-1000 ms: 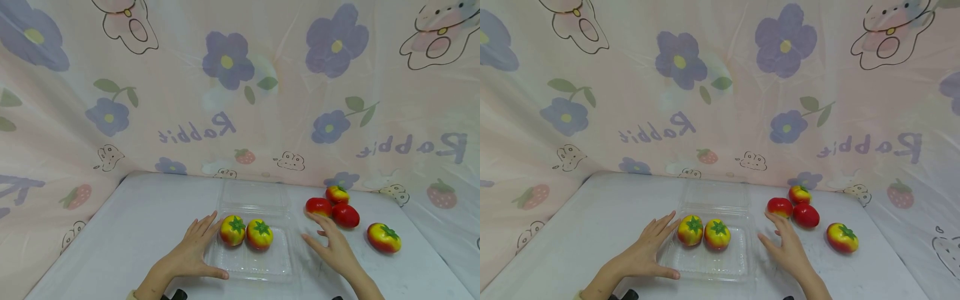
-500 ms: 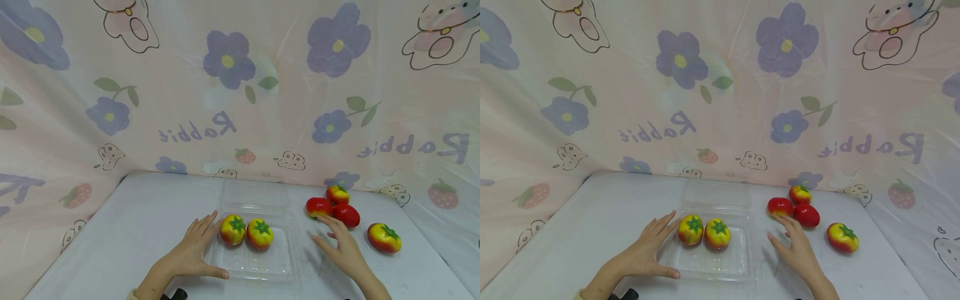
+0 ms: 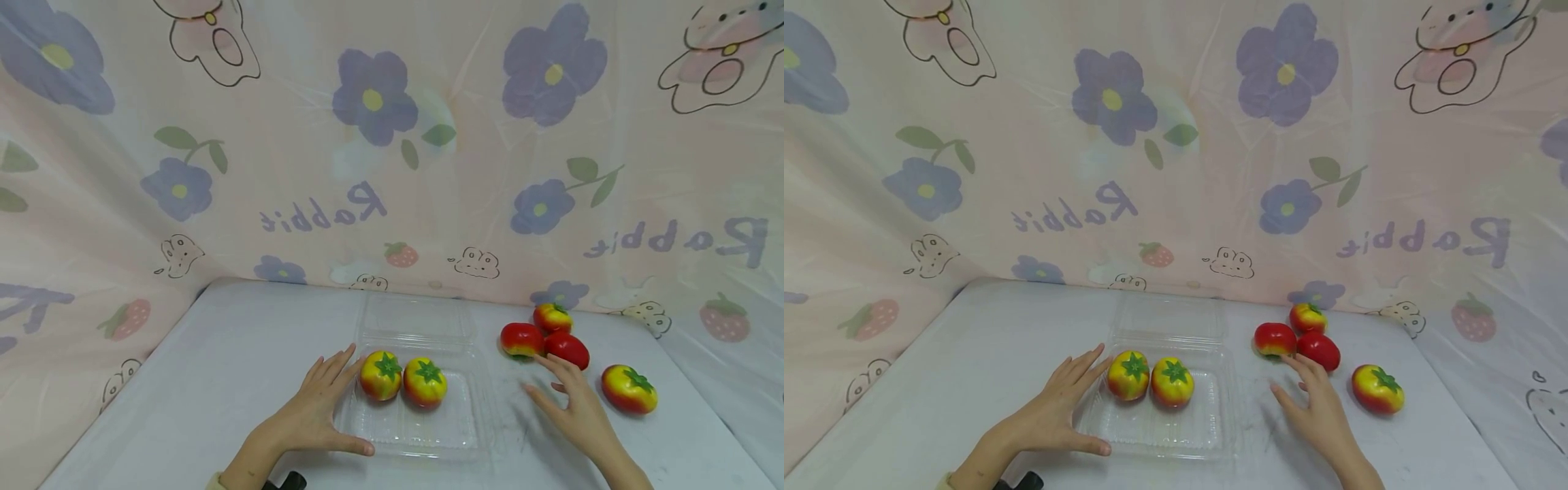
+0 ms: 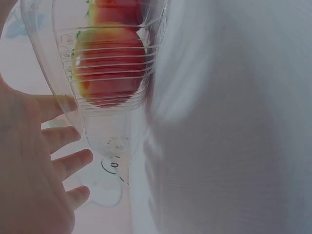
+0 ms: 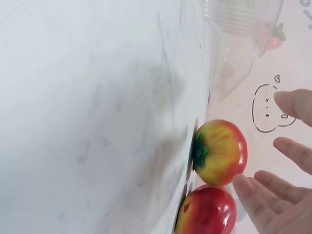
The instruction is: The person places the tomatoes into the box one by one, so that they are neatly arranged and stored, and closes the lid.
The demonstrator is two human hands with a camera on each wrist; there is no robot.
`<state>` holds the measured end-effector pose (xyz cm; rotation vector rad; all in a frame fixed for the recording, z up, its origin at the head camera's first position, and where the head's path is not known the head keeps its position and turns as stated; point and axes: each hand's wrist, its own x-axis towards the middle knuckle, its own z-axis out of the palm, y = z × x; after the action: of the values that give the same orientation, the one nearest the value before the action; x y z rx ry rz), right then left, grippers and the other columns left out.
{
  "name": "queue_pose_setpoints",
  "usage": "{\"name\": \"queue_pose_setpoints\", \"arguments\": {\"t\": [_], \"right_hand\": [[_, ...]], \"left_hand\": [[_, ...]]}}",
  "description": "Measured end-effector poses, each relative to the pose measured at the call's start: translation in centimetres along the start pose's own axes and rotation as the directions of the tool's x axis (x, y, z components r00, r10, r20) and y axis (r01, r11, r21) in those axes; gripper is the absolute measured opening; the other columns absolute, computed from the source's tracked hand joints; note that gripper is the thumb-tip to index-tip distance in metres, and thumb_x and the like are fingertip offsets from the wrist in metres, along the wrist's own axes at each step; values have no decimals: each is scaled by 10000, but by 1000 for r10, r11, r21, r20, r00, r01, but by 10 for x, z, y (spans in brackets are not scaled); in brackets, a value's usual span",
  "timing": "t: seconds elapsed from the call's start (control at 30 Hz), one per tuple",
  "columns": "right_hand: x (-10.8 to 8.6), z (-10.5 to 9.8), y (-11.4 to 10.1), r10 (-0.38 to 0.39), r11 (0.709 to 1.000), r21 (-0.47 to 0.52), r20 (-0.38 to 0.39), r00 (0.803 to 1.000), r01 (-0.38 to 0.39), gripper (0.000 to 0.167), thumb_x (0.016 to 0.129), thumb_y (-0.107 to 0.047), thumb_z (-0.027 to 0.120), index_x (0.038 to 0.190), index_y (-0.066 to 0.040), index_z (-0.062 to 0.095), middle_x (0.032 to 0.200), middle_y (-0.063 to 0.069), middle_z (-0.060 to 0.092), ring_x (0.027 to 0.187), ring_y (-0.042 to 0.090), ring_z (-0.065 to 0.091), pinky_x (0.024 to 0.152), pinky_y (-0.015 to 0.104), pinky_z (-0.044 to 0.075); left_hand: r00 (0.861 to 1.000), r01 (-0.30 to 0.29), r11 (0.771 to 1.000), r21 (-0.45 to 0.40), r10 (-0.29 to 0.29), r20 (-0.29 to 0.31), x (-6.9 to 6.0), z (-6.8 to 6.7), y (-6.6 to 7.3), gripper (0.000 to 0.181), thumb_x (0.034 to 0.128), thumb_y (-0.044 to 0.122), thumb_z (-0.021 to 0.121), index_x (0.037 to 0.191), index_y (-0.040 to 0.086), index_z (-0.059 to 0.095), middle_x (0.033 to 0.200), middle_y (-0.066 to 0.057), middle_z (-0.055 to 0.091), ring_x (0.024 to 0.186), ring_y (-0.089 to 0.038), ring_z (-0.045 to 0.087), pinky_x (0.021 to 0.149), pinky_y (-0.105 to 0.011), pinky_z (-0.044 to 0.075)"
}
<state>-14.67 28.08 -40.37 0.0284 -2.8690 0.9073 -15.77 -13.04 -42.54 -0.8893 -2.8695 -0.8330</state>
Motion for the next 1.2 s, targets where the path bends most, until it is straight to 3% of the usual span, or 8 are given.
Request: {"name": "queue_pose_setpoints", "arguments": {"t": [0.43, 1.03, 1.2], "right_hand": [[-3, -11, 16, 7, 998, -63, -45, 999, -10, 641, 877, -367, 687, 1374, -22, 476, 1373, 292, 392, 1104, 442, 533, 775, 483, 577], [-4, -28, 31, 91, 991, -102, -5, 996, -91, 695, 903, -397, 645, 1402, 25, 410, 1403, 349, 310, 1081, 495, 530, 751, 486, 582], [-7, -31, 37, 47, 991, -124, -61, 997, -54, 655, 900, -370, 661, 1370, 35, 453, 1379, 359, 340, 1081, 485, 512, 808, 531, 542]], "left_hand": [[1000, 14, 1000, -8, -14, 8, 0, -1, 1, 1211, 585, 798, 682, 1520, 144, 276, 1614, -100, 131, 1453, -383, 182, 1154, -636, 78], [999, 27, 999, -18, -27, 24, -1, -2, 1, 1223, 579, 813, 670, 1534, 183, 237, 1618, -94, 109, 1466, -369, 148, 1163, -621, 49], [999, 31, 999, -22, -30, 26, -1, -3, 1, 1219, 580, 807, 675, 1532, 182, 242, 1619, -88, 109, 1466, -369, 146, 1163, -622, 44]]}}
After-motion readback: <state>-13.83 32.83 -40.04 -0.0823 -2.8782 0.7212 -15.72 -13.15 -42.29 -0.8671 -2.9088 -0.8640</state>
